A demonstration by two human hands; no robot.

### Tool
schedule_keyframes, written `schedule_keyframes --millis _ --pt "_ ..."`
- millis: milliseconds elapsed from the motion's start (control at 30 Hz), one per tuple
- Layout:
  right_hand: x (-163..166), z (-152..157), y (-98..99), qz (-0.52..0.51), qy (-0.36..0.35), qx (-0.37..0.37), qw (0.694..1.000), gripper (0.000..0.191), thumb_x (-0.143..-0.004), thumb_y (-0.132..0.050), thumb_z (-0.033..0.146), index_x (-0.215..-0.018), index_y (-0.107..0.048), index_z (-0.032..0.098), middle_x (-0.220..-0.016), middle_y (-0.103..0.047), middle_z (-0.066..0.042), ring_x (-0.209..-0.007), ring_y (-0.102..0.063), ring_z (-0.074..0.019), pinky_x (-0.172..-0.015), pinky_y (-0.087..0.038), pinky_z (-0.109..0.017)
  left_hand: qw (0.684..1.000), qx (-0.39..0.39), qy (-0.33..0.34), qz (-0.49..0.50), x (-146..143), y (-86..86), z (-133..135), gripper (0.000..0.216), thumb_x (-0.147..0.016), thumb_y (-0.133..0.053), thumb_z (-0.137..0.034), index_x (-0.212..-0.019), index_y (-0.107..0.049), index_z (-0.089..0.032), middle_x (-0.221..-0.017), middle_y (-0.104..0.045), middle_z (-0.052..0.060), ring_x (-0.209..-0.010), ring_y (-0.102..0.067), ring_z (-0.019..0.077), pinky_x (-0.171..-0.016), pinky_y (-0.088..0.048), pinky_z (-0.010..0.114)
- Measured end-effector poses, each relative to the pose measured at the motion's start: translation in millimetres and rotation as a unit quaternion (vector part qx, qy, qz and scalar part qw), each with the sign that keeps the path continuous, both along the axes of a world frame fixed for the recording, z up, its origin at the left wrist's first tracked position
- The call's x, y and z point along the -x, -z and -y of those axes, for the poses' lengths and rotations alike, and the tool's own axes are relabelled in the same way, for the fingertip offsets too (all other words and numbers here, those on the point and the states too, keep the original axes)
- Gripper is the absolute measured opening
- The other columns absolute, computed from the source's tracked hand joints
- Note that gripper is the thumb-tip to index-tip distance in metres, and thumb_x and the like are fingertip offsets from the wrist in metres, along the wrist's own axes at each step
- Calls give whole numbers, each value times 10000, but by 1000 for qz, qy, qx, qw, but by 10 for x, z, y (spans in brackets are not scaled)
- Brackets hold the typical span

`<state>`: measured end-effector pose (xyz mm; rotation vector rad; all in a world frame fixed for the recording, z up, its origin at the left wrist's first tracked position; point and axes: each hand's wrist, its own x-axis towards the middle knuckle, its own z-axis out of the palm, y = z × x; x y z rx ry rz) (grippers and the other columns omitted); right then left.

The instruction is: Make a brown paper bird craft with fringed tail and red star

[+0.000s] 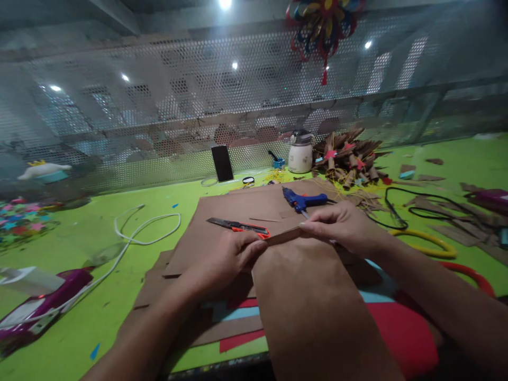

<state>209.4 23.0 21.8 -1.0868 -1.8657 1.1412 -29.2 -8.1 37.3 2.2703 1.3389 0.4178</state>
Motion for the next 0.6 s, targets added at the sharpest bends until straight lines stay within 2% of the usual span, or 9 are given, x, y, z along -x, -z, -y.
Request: schedule_keyframes --millis 267,400,500,600 --pt "-27 -66 55 -7 -9 -14 1000 344 -766 -567 456 -649 -608 135 -561 -408 33 -526 -329 -78 -468 -232 -225 997 35 -16 72 22 -2 -17 319 -867 -404 -375 -726 -580 -151 -631 -520 -7 -586 -438 112 -539 -326 207" --pt "-41 -79 56 10 -44 -25 999 387 -812 -506 473 -603 -531 148 -557 -371 41 -517 -315 -77 -465 -219 -226 987 99 -47 121 32 17 -41 305 -833 -460 -396 -707 -565 -139 -572 -456 -31 -518 -382 88 -485 -297 196" --pt "-49 -70 56 -3 -68 2 998 391 -825 -494 478 -612 -521 151 -545 -374 46 -497 -319 -71 -459 -225 -219 970 156 -72 173 44 31 -58 311 -800 -499 -419 -659 -520 -142 -511 -392 -55 -455 -327 69 -431 -249 185" --pt "-48 -69 59 -37 -75 62 995 366 -800 -530 492 -671 -576 153 -535 -442 43 -477 -381 -75 -452 -271 -211 964 167 -62 197 79 31 -80 301 -787 -517 -406 -653 -514 -137 -521 -412 -50 -470 -347 70 -444 -265 184"
